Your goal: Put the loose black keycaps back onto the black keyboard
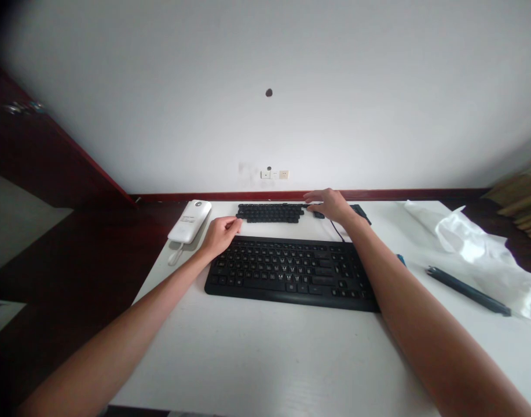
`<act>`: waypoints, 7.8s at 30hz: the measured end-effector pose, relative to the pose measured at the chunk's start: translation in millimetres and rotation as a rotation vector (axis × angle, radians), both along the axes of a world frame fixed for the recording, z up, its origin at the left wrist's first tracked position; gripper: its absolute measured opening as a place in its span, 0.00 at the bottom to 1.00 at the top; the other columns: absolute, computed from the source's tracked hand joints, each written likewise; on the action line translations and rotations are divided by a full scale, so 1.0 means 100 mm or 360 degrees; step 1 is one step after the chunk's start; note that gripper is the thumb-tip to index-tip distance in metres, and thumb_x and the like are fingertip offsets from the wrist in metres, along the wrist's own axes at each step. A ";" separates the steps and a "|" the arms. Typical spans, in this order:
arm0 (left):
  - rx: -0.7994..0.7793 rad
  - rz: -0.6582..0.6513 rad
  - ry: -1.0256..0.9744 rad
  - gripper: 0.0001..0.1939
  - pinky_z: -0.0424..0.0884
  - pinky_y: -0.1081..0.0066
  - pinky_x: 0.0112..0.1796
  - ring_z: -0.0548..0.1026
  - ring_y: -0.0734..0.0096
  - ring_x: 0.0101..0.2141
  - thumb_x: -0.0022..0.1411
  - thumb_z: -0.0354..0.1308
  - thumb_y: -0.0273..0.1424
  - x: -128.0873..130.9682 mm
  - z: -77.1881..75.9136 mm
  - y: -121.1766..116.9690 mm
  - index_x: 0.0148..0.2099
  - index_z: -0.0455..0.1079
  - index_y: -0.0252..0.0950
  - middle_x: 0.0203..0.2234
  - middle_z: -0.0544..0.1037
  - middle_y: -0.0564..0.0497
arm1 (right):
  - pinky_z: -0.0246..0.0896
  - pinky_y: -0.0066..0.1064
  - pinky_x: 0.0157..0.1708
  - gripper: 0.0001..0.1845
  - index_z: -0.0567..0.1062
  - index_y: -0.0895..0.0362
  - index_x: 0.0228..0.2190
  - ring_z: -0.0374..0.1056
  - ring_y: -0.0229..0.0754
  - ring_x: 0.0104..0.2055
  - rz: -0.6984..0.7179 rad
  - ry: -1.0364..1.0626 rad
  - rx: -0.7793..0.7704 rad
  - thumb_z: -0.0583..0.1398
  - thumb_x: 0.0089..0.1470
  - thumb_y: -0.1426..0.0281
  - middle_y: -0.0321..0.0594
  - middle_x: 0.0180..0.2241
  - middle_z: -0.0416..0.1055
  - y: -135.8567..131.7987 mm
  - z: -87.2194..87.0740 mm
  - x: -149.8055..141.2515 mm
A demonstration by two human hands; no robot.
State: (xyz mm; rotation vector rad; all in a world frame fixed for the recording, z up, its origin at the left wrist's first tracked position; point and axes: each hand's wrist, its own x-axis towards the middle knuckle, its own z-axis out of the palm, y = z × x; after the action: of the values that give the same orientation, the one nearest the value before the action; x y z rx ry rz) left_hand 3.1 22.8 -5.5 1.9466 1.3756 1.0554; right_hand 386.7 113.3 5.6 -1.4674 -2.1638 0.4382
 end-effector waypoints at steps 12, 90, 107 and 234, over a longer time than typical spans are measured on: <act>0.0004 -0.0011 -0.0012 0.24 0.55 0.70 0.28 0.65 0.71 0.22 0.69 0.53 0.43 0.01 0.02 -0.01 0.23 0.64 0.36 0.17 0.67 0.54 | 0.72 0.42 0.52 0.15 0.85 0.49 0.41 0.79 0.52 0.48 -0.0039 -0.0042 0.0060 0.63 0.53 0.60 0.39 0.45 0.83 -0.05 0.04 -0.06; 0.0065 -0.0040 0.0113 0.24 0.56 0.70 0.29 0.65 0.71 0.22 0.70 0.52 0.43 0.01 0.02 -0.02 0.23 0.64 0.37 0.17 0.68 0.54 | 0.73 0.38 0.47 0.11 0.83 0.52 0.39 0.79 0.47 0.43 0.0216 -0.0158 0.0089 0.59 0.65 0.67 0.39 0.42 0.83 -1.56 0.32 -0.15; 0.0109 -0.0041 0.0171 0.24 0.56 0.70 0.30 0.64 0.71 0.23 0.70 0.50 0.43 0.02 0.07 -0.05 0.23 0.63 0.37 0.18 0.67 0.54 | 0.74 0.42 0.50 0.14 0.84 0.52 0.39 0.78 0.51 0.45 -0.0360 0.0445 0.0090 0.66 0.57 0.57 0.40 0.42 0.83 -1.47 0.33 0.05; 0.0210 -0.0883 0.1169 0.65 0.55 0.48 0.65 0.60 0.40 0.64 0.47 0.54 0.76 1.24 0.39 -0.70 0.76 0.51 0.41 0.68 0.61 0.38 | 0.71 0.35 0.47 0.09 0.86 0.48 0.37 0.79 0.46 0.42 -0.0030 0.0087 -0.0214 0.64 0.58 0.63 0.32 0.38 0.84 -1.52 0.35 0.09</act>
State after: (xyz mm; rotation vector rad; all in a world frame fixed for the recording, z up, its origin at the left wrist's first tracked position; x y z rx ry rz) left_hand 126.7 -46.7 33.7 2.7408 0.9703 0.1630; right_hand 395.7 -38.7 41.1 -1.5274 -2.1113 0.6209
